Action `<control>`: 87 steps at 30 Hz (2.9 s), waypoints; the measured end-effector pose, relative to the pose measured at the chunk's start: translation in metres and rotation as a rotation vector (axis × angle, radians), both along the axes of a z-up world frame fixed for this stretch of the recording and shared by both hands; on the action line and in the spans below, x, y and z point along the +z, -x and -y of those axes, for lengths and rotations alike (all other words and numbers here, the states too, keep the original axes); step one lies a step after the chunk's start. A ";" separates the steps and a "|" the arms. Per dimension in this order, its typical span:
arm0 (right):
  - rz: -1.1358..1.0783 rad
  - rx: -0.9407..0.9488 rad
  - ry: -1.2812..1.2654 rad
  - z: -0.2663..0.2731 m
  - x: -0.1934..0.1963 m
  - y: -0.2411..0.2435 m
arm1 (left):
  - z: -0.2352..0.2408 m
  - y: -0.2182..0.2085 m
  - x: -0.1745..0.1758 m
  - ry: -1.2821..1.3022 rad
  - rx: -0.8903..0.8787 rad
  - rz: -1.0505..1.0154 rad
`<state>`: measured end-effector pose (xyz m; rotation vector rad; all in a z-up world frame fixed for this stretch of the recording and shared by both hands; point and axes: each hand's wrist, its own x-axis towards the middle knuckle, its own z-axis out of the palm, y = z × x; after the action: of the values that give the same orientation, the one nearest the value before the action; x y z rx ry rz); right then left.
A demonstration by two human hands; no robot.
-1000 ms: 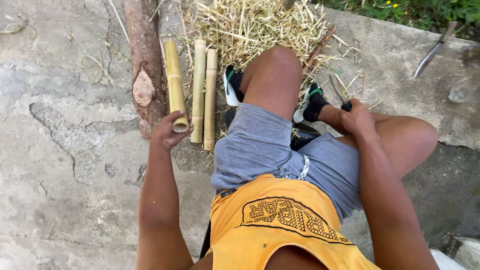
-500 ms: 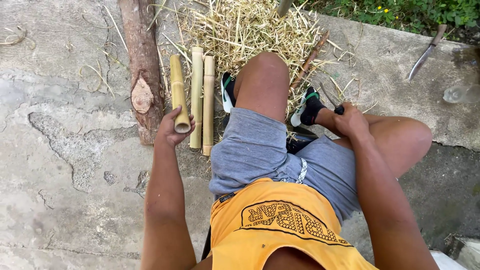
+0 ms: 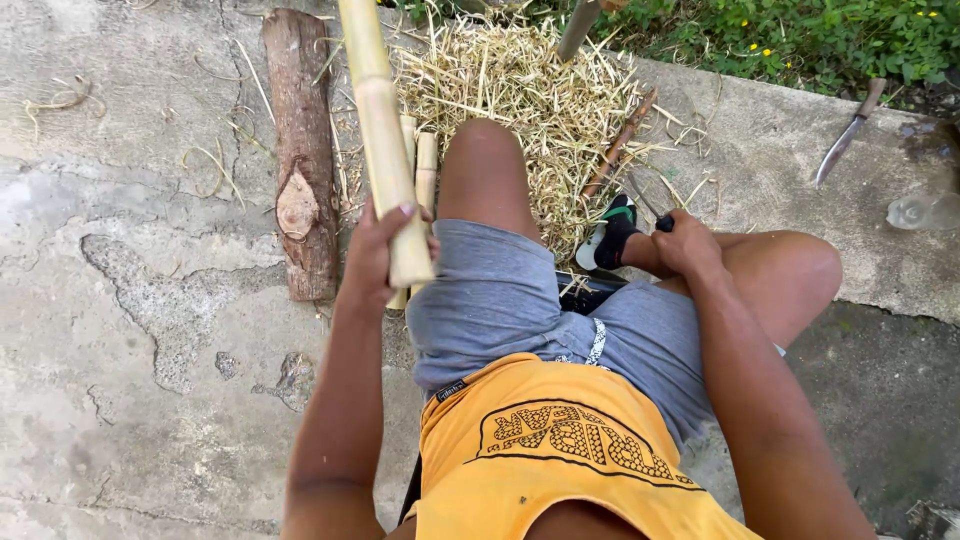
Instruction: Using a curved sickle to scrape nodes and bark from a bamboo stalk held between the legs.
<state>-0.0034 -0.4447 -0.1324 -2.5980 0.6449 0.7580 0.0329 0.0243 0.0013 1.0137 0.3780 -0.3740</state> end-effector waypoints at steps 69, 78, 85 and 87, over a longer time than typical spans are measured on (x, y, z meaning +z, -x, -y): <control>0.472 -0.460 -0.901 -0.038 0.074 -0.174 | 0.201 -0.005 -0.070 -0.600 -0.519 0.138; 0.497 -0.344 -0.812 -0.039 0.067 -0.183 | 0.211 -0.174 -0.058 -1.303 -0.042 1.091; 0.538 -0.388 -0.745 -0.044 0.053 -0.181 | 0.230 -0.247 -0.083 -1.410 -0.617 0.553; 0.603 -0.353 -0.784 -0.045 0.047 -0.175 | 0.229 -0.237 -0.086 -1.426 -0.496 0.646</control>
<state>0.1719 -0.4000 -0.0853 -1.7709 0.4630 0.0527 0.2698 -0.2045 -0.0851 2.5512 -0.3047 -0.1460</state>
